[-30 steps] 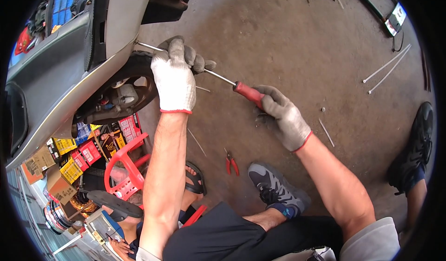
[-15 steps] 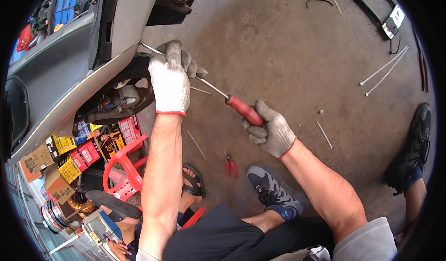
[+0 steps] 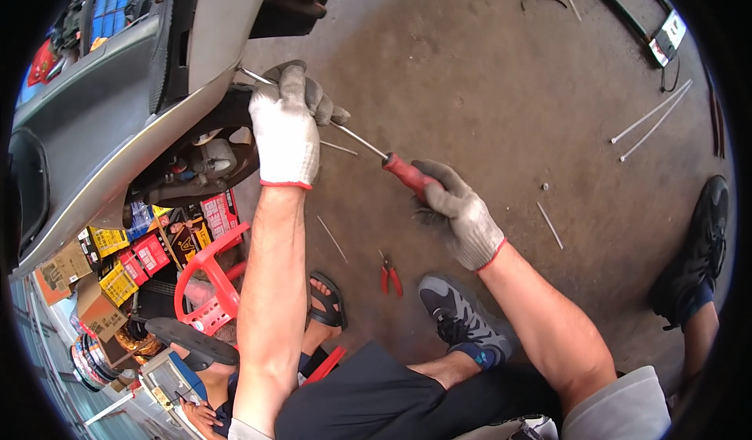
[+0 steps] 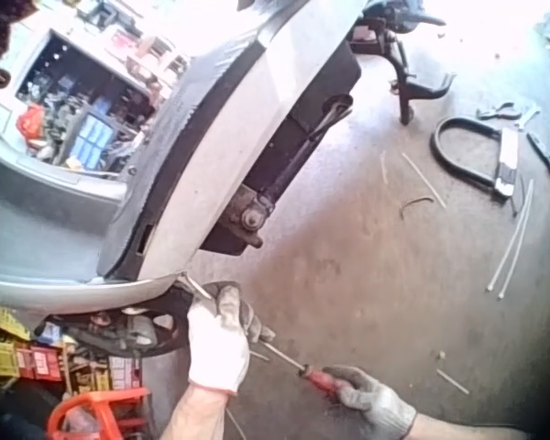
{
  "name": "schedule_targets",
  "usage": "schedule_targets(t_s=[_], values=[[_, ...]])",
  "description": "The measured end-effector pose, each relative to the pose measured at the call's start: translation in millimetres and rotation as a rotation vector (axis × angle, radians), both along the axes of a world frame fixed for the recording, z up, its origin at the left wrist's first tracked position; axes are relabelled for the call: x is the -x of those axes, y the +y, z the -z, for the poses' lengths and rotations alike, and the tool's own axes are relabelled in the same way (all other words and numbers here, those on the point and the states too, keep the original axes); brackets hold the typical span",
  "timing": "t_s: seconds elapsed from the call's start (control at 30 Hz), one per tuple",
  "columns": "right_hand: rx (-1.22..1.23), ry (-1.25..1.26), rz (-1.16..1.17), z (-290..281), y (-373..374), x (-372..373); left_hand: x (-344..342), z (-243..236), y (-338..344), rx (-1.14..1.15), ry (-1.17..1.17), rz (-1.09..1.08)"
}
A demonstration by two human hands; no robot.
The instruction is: Assembling and securing plastic panels on a white scooter using a screwdriver and zip ties.
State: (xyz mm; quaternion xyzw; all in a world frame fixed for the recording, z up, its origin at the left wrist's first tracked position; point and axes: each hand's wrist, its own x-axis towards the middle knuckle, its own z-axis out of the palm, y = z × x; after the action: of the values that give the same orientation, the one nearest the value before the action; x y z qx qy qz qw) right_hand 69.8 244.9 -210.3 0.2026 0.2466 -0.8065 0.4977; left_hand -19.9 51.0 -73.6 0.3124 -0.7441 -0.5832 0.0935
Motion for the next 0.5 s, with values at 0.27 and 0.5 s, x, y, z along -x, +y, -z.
schedule_targets(t_s=[0.27, 0.5], values=[[0.338, -0.395, 0.043, -2, -6, -2, -2, 0, -4, 0.055, -0.034, 0.013], [0.849, -0.528, -0.007, 1, -6, -10, 0, -5, -6, 0.061, -0.04, -0.007]])
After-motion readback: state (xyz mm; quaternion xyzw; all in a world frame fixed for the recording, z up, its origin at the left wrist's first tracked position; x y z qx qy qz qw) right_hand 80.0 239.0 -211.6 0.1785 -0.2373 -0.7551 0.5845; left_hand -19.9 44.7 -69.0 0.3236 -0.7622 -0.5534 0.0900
